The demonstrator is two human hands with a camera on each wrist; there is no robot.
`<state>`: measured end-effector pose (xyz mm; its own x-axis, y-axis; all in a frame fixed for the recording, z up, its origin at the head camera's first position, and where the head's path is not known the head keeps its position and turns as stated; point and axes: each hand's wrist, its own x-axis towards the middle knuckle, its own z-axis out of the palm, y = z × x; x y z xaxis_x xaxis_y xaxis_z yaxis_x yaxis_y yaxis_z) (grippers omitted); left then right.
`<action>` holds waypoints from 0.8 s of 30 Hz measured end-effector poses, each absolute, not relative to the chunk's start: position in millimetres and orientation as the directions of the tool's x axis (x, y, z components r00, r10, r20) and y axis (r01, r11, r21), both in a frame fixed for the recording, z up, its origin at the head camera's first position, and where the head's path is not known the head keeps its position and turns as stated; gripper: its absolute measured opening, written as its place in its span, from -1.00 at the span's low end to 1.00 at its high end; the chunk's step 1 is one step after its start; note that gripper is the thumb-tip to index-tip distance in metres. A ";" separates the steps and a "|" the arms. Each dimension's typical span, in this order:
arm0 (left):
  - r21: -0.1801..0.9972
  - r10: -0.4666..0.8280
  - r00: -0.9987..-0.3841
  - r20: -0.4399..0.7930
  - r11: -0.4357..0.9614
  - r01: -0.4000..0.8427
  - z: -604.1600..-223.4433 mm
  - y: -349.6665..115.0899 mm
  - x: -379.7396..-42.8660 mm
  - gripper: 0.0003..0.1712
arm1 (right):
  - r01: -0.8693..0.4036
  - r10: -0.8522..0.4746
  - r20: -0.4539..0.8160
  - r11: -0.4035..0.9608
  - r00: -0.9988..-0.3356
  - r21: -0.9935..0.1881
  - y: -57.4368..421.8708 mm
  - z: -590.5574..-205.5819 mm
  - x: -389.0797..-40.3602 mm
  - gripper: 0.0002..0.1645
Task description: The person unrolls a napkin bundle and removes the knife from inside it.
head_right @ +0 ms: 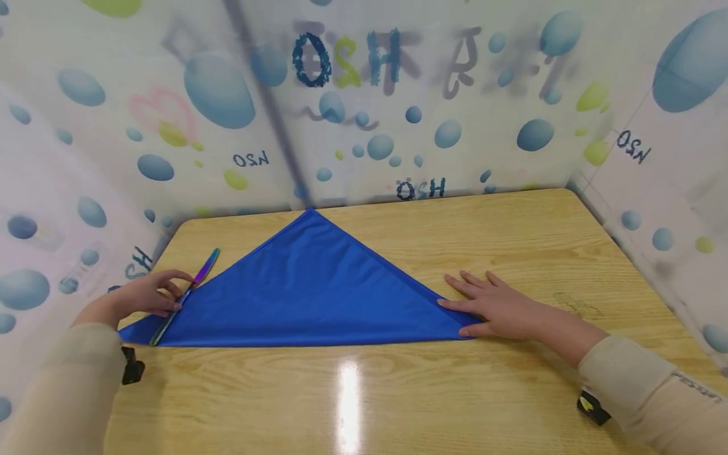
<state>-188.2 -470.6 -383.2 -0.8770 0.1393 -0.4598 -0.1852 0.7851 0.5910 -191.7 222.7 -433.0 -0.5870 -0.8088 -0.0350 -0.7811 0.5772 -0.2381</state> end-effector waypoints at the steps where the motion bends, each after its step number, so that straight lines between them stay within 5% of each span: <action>1: 0.591 0.135 -0.874 -0.468 0.783 -0.196 -383.4 -470.1 -188.0 -0.29 | -0.780 -0.808 -0.039 0.578 -0.587 -0.238 222.8 -433.1 -191.6 -0.24; 10: 0.573 0.136 -0.863 -0.487 0.796 -0.198 -383.7 -466.4 -187.0 -0.31 | -0.744 -0.782 -0.123 0.621 -0.611 -0.248 222.6 -431.8 -192.4 -0.19; 24: 0.525 0.097 -0.868 -0.486 0.827 -0.201 -380.9 -461.1 -188.5 -0.36 | -0.763 -0.797 -0.064 0.596 -0.601 -0.252 223.6 -432.3 -191.3 -0.22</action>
<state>-188.5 -461.1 -380.9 -0.8684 0.0974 -0.4862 -0.2013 0.8268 0.5252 -191.3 223.6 -432.3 -0.6009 -0.7967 -0.0644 -0.7628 0.5956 -0.2517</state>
